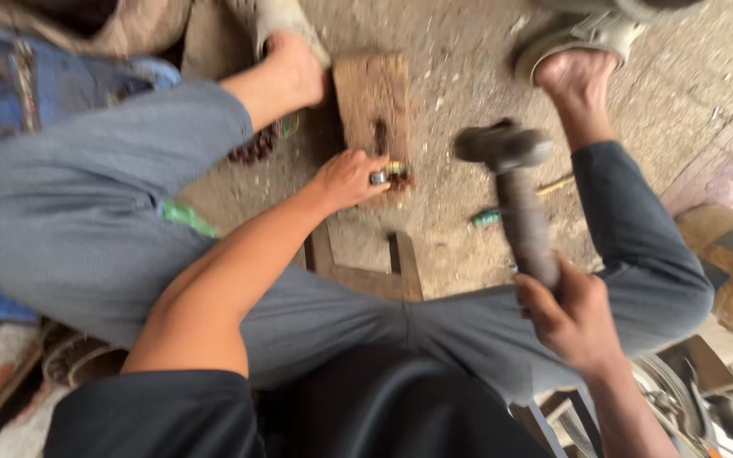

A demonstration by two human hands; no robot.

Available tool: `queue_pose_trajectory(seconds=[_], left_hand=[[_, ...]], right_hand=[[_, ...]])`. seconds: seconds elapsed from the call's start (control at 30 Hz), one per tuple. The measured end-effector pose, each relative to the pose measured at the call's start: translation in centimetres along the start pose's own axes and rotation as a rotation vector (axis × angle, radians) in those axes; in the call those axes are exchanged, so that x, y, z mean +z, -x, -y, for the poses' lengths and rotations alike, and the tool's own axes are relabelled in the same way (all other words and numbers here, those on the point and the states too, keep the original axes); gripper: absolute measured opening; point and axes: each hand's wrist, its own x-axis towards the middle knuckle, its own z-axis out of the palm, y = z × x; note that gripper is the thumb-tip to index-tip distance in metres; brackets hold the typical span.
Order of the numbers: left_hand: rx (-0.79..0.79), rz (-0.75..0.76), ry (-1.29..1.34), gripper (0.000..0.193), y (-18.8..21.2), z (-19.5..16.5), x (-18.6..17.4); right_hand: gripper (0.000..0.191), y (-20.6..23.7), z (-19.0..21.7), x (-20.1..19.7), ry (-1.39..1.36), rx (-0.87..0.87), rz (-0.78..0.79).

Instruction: The person sits on the ground and uses a hammer and a chisel to repeatedly strike a small metal ring placed on a wooden block. They adjust the ring and tool positions between strikes.

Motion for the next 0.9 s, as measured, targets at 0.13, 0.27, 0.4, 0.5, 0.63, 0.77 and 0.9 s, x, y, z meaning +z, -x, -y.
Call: queue_pose_trajectory(seconds=[0.13, 0.27, 0.4, 0.5, 0.63, 0.77, 0.9], left_hand=[[-0.049, -0.046, -0.028, 0.064, -1.8, 0.3, -1.7], [-0.192, 0.012, 0.240, 0.052, -2.6, -0.4, -4.4], [-0.327, 0.047, 0.413, 0.043, -3.2, -1.8, -6.9], [-0.157, -0.306, 0.452, 0.038, -3.7, -1.9, -9.1], [-0.131, -0.518, 0.168, 0.036, -2.7, -0.8, -11.3], [-0.414, -0.174, 0.131, 0.040, -0.5, -1.3, -9.4], [-0.574, 0.052, 0.143, 0.043, 1.3, -1.7, -5.5]], right_hand=[[0.030, 1.3, -2.1, -1.7, -0.234, 0.136, -0.101], [0.030, 4.1, -4.4, -2.0, -0.286, 0.188, -0.194], [0.032, 3.9, -5.8, -1.3, -0.171, 0.293, -0.279], [0.032, 0.4, -5.9, -0.7, -0.115, 0.196, -0.276], [0.035, -7.9, -6.5, 0.8, 0.068, 0.072, -0.313], [0.046, -17.3, -9.3, 5.8, 0.524, -0.074, -0.384], [0.041, -22.5, -13.0, 11.2, 0.489, 0.077, -0.177]])
